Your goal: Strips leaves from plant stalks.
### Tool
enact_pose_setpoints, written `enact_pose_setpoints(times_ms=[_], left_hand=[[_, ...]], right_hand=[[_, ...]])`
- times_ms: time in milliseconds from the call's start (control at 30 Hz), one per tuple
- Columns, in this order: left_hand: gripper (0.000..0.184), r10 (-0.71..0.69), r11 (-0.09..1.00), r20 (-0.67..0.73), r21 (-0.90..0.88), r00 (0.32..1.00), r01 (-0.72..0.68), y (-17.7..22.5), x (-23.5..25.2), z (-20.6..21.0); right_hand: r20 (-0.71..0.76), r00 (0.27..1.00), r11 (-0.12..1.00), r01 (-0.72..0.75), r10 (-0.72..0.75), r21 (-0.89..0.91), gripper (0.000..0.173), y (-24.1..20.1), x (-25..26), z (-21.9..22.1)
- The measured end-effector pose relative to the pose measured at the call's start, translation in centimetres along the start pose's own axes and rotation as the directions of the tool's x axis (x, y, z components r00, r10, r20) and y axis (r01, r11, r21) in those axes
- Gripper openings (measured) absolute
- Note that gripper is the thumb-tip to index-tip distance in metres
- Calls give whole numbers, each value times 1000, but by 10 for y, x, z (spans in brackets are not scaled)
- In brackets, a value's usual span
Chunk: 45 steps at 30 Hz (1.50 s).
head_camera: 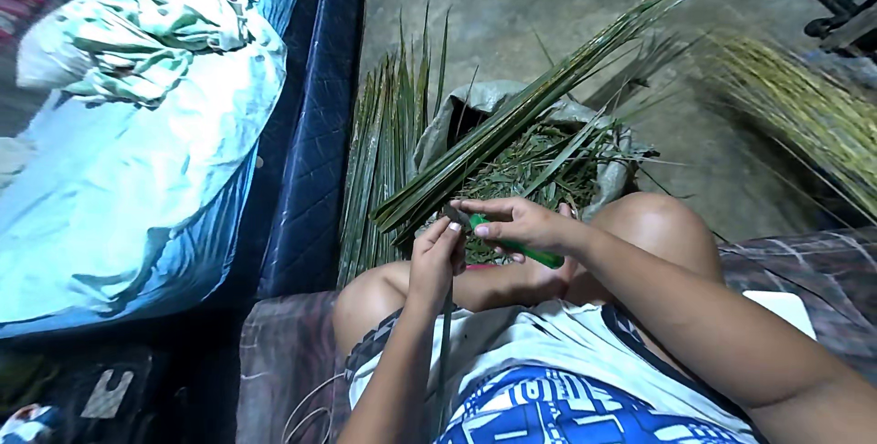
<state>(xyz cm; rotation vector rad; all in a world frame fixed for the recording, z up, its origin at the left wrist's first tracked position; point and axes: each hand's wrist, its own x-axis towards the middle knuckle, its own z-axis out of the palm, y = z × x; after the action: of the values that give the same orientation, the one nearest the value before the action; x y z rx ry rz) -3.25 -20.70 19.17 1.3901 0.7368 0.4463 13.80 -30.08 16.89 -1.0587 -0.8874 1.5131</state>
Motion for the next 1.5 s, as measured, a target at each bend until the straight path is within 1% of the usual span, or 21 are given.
enact_pose_setpoints(times_ms=[133,333,433,600,667,733,800,933,967,1000,1033,1067,1100,1133,1167,1200,1233,1267,1333,1400,1500], left_hand=[[30,0,1000,3,5,1000,0,1,0,0],[28,4,1000,-45,22,999,-3,3,-3,4],[32,-12,999,-26,36,1000,12,3,-6,5],[36,-3,1000,44,24,999,2,0,-8,3],[35,-7,1000,52,19,999,6,-1,-11,3],[35,-5,1000,59,24,998,4,-3,-12,2],[35,-9,999,56,46,998,7,-6,-13,0],[34,-26,994,6,104,1000,25,-10,-14,-5],[34,-25,993,-14,113,1000,27,-12,-13,-6],[34,-27,992,-33,124,999,31,-13,-12,-6],[34,-26,989,-52,146,998,33,-14,-10,-6],[33,-24,984,-69,174,997,36,-14,-8,-5],[33,-21,977,-87,211,996,39,-14,-5,-4],[32,-11,966,-102,257,995,38,-14,-3,-2],[32,4,952,-115,303,993,31,-14,0,0],[32,24,937,-123,347,992,21,-13,2,2],[31,45,921,-126,390,991,8,-11,3,4],[31,67,898,-123,440,990,-7,-10,4,6],[31,116,840,-102,540,988,-43,-8,3,9],[30,137,797,-74,600,988,-66,-8,3,10],[29,81,804,-62,594,995,-28,-7,4,9]], right_hand=[[-42,999,1000,14,-15,-20,47,0,1,2],[-155,986,984,28,-56,-178,47,-4,0,5],[-199,976,978,50,-91,-202,46,-7,-1,-2],[-355,910,969,149,-213,-199,47,-14,-6,-26],[-452,845,954,208,-285,-214,46,-18,-10,-39],[-572,745,939,267,-343,-215,47,-23,-12,-55],[-689,610,918,309,-392,-249,48,-26,-16,-74],[-879,279,883,387,-386,-265,50,-32,-29,-102],[-898,221,873,406,-381,-271,51,-32,-31,-105],[-902,201,869,410,-383,-277,52,-32,-32,-104],[-891,232,873,402,-390,-277,52,-32,-32,-98],[-858,319,884,379,-402,-273,51,-30,-31,-87],[-800,445,902,343,-403,-264,49,-28,-31,-73],[-711,602,929,287,-364,-234,47,-25,-31,-56],[-590,759,961,213,-276,-175,50,-22,-28,-41],[-450,881,988,109,-145,-106,55,-21,-24,-28],[-323,946,997,17,-38,-70,59,-19,-19,-17],[-233,972,999,-36,27,-37,60,-16,-13,-9],[-145,986,997,-74,78,35,56,-10,-5,0],[-152,985,995,-76,85,67,48,-9,-2,-1],[-220,972,996,-79,88,51,42,-10,-1,-9]])
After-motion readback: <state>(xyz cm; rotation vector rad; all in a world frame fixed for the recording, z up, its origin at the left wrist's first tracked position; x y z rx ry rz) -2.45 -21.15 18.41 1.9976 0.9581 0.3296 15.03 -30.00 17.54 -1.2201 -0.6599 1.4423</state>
